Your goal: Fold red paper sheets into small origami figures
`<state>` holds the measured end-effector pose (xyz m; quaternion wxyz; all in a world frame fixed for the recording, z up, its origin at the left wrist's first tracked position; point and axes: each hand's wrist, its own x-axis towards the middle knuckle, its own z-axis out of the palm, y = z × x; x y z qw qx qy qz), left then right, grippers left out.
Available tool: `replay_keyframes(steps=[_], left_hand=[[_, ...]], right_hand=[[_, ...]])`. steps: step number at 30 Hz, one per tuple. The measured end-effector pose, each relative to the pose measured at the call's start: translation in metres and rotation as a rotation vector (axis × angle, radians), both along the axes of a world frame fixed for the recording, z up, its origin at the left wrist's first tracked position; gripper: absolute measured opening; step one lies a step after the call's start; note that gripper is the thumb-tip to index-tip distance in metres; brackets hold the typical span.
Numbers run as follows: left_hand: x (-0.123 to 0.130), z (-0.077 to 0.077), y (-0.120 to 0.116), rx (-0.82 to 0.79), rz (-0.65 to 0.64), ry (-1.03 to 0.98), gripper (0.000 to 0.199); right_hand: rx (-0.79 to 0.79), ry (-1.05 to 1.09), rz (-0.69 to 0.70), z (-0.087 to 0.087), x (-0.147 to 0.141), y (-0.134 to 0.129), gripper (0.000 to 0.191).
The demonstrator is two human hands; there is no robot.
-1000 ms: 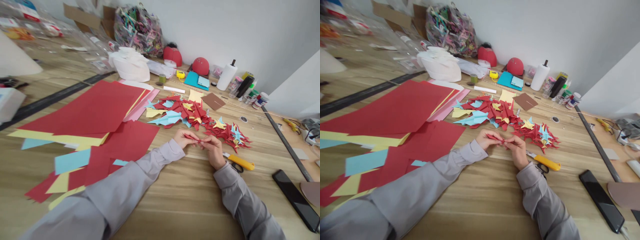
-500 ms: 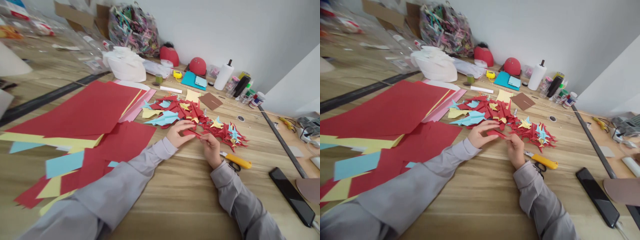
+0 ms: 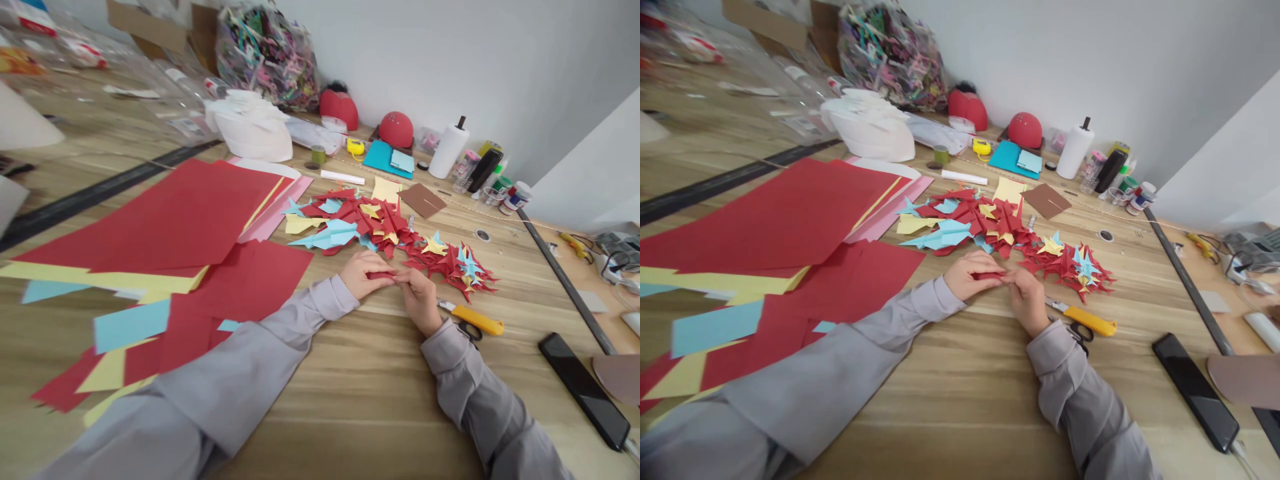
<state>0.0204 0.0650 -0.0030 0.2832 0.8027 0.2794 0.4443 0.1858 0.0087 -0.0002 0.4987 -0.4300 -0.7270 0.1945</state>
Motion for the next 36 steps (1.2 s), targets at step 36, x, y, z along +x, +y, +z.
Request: replay_keyframes(steps=[36], left_hand=[[0.0002,-0.0076,0.0035,0.055,-0.021,-0.179,0.023]], right_hand=[[-0.158,-0.009,-0.075,-0.002,-0.0019,-0.0023,0.019]])
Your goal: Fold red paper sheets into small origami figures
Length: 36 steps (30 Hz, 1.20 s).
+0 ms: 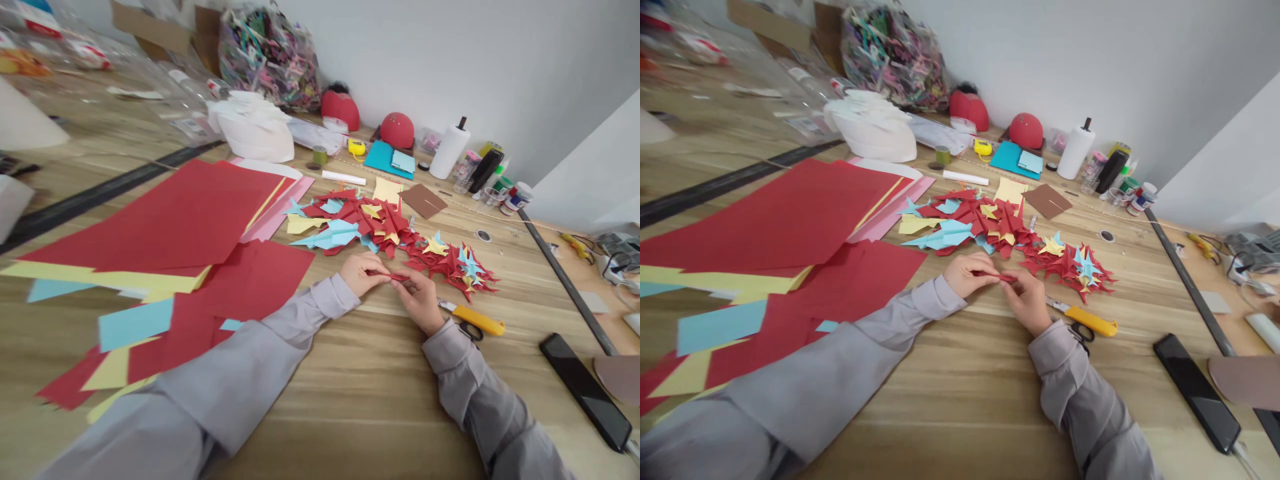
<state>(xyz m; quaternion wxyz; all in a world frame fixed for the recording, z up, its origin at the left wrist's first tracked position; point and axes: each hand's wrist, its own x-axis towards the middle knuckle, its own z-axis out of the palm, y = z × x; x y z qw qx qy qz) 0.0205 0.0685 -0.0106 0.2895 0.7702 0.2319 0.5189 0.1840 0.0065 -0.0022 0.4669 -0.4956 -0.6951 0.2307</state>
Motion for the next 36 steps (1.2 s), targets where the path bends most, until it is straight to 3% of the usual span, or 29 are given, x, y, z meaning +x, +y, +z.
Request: replay_keyframes(steps=[7,14,28,36], left_hand=[[-0.003,0.0,0.0,0.273,0.146,0.184,0.017],[-0.004,0.0,-0.001,0.463,0.219,0.346,0.021],[-0.002,0.003,-0.004,0.397,0.207,0.351,0.023],[-0.003,0.0,-0.001,0.281,0.247,0.317,0.021]], right_hand=[[0.053,-0.105,-0.038,-0.01,0.004,0.006,0.016],[0.246,-0.425,-0.087,-0.001,0.002,0.0,0.019],[0.4,-0.798,-0.179,0.002,0.004,-0.003,0.02],[0.38,-0.691,-0.213,-0.001,0.007,0.002,0.023]])
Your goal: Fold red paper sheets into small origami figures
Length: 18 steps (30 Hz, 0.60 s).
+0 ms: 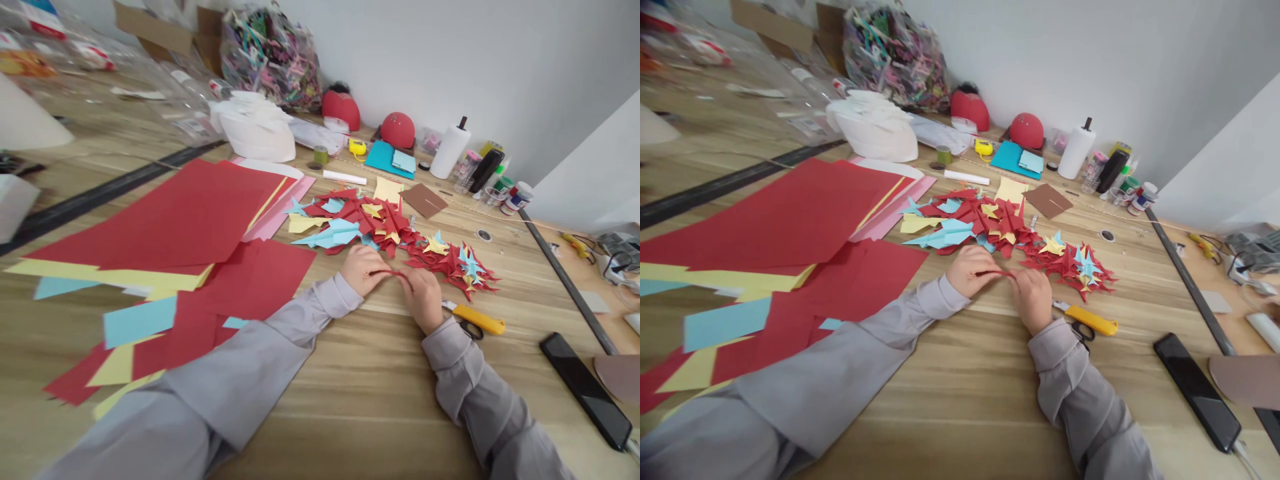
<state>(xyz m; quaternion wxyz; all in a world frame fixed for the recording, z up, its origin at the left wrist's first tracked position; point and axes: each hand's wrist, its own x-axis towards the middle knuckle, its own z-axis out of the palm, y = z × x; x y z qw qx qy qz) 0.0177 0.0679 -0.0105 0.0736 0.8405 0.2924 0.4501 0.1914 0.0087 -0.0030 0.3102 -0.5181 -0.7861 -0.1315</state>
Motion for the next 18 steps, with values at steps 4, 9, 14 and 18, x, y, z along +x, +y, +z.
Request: replay_keyframes(steps=[4,9,14,18], left_hand=[[0.0,0.002,-0.005,0.065,0.092,0.066,0.013],[0.002,0.006,-0.013,0.204,0.066,0.182,0.016],[0.002,0.006,-0.011,0.197,0.041,0.206,0.018],[0.002,0.005,-0.01,0.213,0.043,0.221,0.018]], right_hand=[[-0.035,-0.012,0.012,-0.003,0.001,0.001,0.024],[-0.021,-0.046,0.031,-0.001,0.0,-0.001,0.024],[-0.06,-0.015,0.024,-0.001,-0.001,-0.001,0.023],[-0.062,-0.015,0.014,-0.001,-0.001,-0.001,0.022]])
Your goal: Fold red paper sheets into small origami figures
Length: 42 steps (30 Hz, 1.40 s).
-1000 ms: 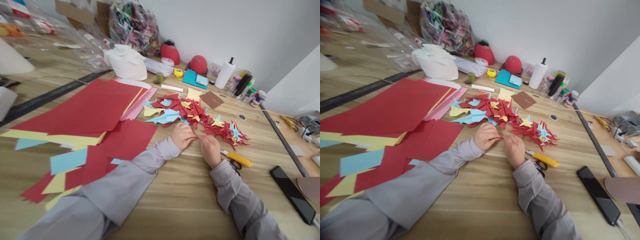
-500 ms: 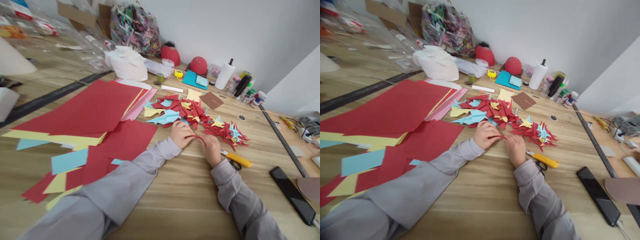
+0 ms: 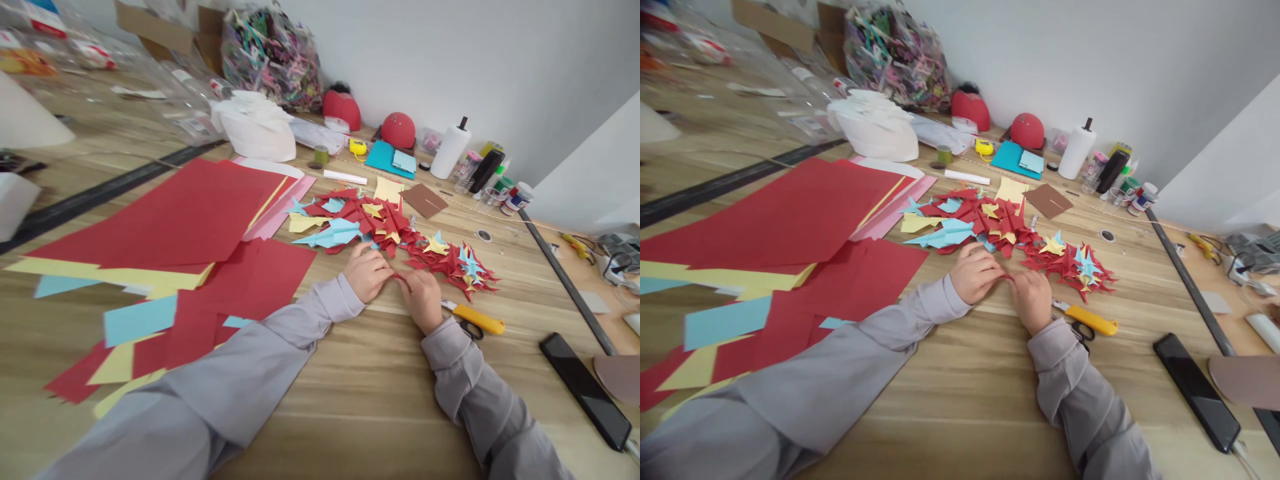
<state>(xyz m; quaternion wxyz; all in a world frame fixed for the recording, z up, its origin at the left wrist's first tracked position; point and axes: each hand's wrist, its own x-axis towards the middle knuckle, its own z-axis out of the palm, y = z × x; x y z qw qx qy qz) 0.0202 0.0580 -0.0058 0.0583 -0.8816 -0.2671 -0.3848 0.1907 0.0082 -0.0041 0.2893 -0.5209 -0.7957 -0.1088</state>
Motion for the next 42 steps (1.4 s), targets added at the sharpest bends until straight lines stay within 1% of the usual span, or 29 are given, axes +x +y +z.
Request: replay_keyframes(steps=[3,10,21,24,27,32,34,36,42], left_hand=[[0.0,0.0,0.0,0.003,-0.011,0.009,0.016],[-0.001,0.0,0.001,-0.062,-0.021,0.037,0.018],[0.0,-0.006,0.004,0.025,-0.02,0.011,0.018],[-0.001,-0.004,0.003,0.01,-0.021,0.018,0.017],[-0.002,0.001,0.002,-0.052,-0.003,-0.009,0.017],[0.0,0.005,0.001,-0.182,0.002,-0.263,0.017],[0.002,0.005,0.0,-0.23,-0.018,-0.333,0.017],[0.004,0.006,-0.001,-0.258,-0.035,-0.354,0.017],[0.004,0.004,-0.001,-0.272,-0.06,-0.348,0.015]], right_hand=[[0.006,-0.009,0.013,0.0,0.0,0.0,0.022],[-0.03,0.029,0.008,-0.003,0.002,0.001,0.02],[-0.041,0.053,0.006,-0.003,0.002,0.001,0.019],[-0.062,0.084,-0.008,-0.004,0.002,0.001,0.018],[-0.114,0.235,-0.005,-0.005,0.003,0.003,0.016],[-0.312,0.765,0.113,-0.006,0.003,0.007,0.013],[-0.356,0.897,0.158,-0.006,0.001,0.008,0.012],[-0.377,0.95,0.178,-0.005,0.0,0.007,0.012],[-0.388,0.988,0.161,-0.006,0.001,0.007,0.012]])
